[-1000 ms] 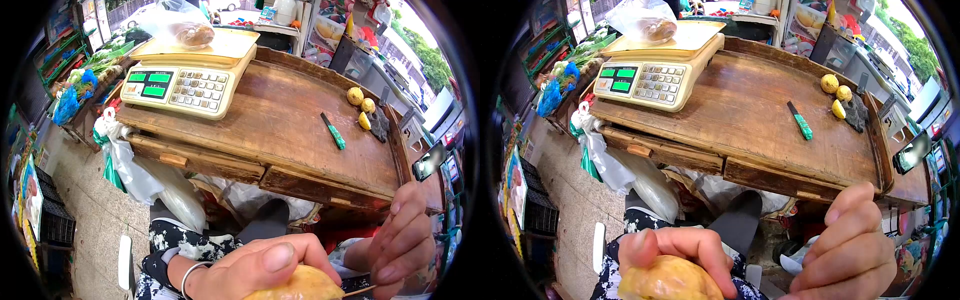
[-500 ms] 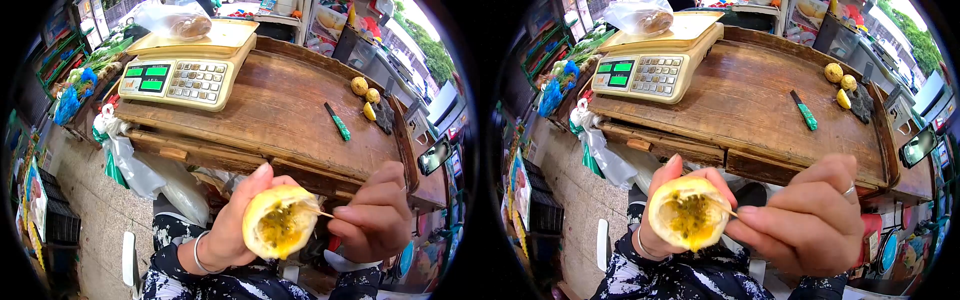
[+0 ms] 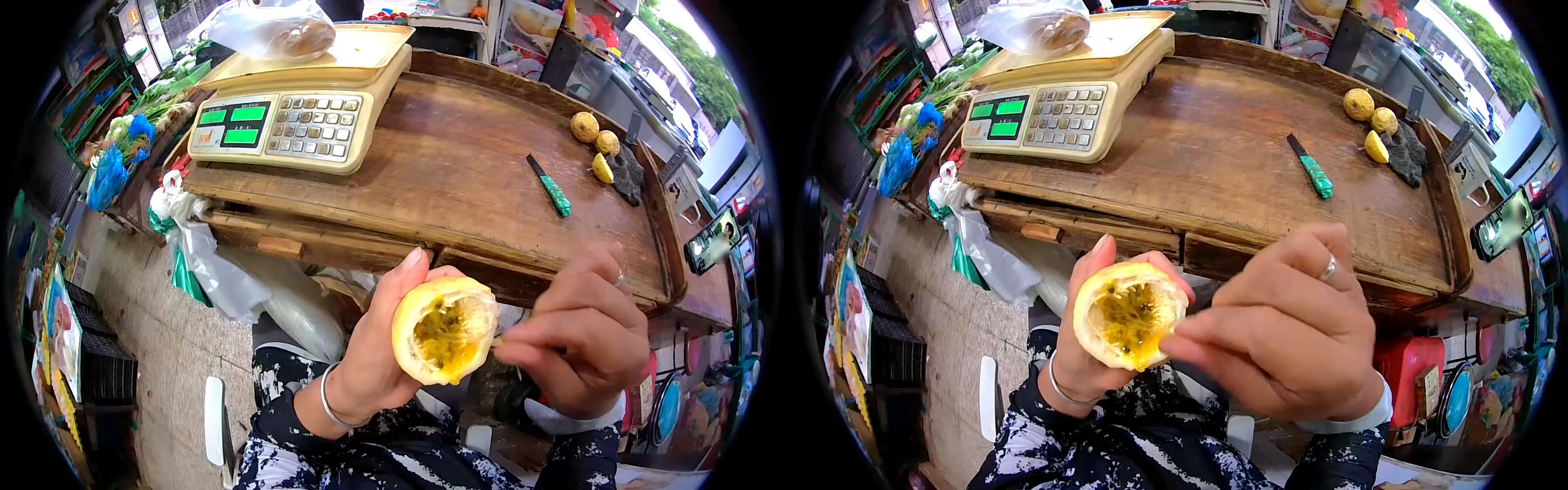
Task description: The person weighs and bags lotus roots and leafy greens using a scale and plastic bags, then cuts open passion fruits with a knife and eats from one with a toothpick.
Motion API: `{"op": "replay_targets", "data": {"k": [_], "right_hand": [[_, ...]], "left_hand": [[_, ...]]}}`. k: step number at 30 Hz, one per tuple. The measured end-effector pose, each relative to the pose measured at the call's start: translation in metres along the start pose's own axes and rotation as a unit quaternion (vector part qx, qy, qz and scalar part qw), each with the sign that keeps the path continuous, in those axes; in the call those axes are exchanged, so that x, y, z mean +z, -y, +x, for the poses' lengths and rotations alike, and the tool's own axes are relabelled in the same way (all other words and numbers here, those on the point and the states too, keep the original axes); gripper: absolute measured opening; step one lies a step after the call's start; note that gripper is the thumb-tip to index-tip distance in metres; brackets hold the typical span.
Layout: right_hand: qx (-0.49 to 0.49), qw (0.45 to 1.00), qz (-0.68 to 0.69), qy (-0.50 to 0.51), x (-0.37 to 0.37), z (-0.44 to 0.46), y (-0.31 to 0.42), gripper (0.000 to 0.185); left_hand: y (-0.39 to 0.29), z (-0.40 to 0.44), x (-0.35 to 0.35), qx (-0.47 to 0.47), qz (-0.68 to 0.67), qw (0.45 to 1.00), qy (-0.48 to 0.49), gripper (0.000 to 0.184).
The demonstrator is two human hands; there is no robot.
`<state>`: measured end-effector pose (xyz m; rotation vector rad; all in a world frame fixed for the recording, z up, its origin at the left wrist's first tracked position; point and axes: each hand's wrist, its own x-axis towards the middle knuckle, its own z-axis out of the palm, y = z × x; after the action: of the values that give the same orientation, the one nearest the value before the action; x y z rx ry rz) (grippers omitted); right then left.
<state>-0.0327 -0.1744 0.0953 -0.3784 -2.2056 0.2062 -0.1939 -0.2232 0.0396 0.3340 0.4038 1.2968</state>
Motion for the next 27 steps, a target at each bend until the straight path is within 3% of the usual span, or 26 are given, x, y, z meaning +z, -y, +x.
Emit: {"op": "replay_targets", "data": {"k": [4,6,11,15,16,18,22,24,27], "right_hand": [[0.017,0.999,0.018,-0.036,0.002,0.002,-0.002,0.019],[0.023,0.999,0.015,-0.041,0.007,0.003,-0.007,0.018],[0.034,0.998,-0.053,-0.019,0.002,0.001,-0.005,0.017],[0.032,0.999,0.010,-0.001,-0.004,0.002,-0.001,0.018],[0.027,0.999,0.015,-0.015,-0.001,0.004,-0.002,0.018],[0.023,0.999,0.020,-0.030,0.007,0.005,-0.006,0.019],[-0.001,1.000,-0.020,-0.021,0.008,0.005,-0.008,0.019],[0.000,1.000,-0.028,-0.007,0.001,0.004,-0.006,0.019],[0.017,1.000,0.011,-0.003,-0.003,0.003,-0.006,0.019]], "left_hand": [[0.003,0.002,0.004,0.010,0.041,0.996,-0.079,0.061],[0.003,0.001,-0.005,-0.002,-0.012,1.000,0.015,0.061],[0.000,0.001,-0.003,-0.003,-0.002,1.000,-0.023,0.060],[0.003,0.003,0.001,-0.004,0.001,0.999,-0.054,0.059],[0.003,0.004,-0.002,-0.006,0.001,0.999,-0.053,0.059],[0.004,0.004,-0.012,-0.002,-0.035,0.997,0.066,0.046],[0.004,0.003,-0.007,0.016,-0.013,1.000,-0.003,0.059],[0.004,0.003,-0.009,0.010,0.038,0.999,-0.019,0.058],[0.004,0.003,-0.012,0.000,-0.007,1.000,0.026,0.046]]}}
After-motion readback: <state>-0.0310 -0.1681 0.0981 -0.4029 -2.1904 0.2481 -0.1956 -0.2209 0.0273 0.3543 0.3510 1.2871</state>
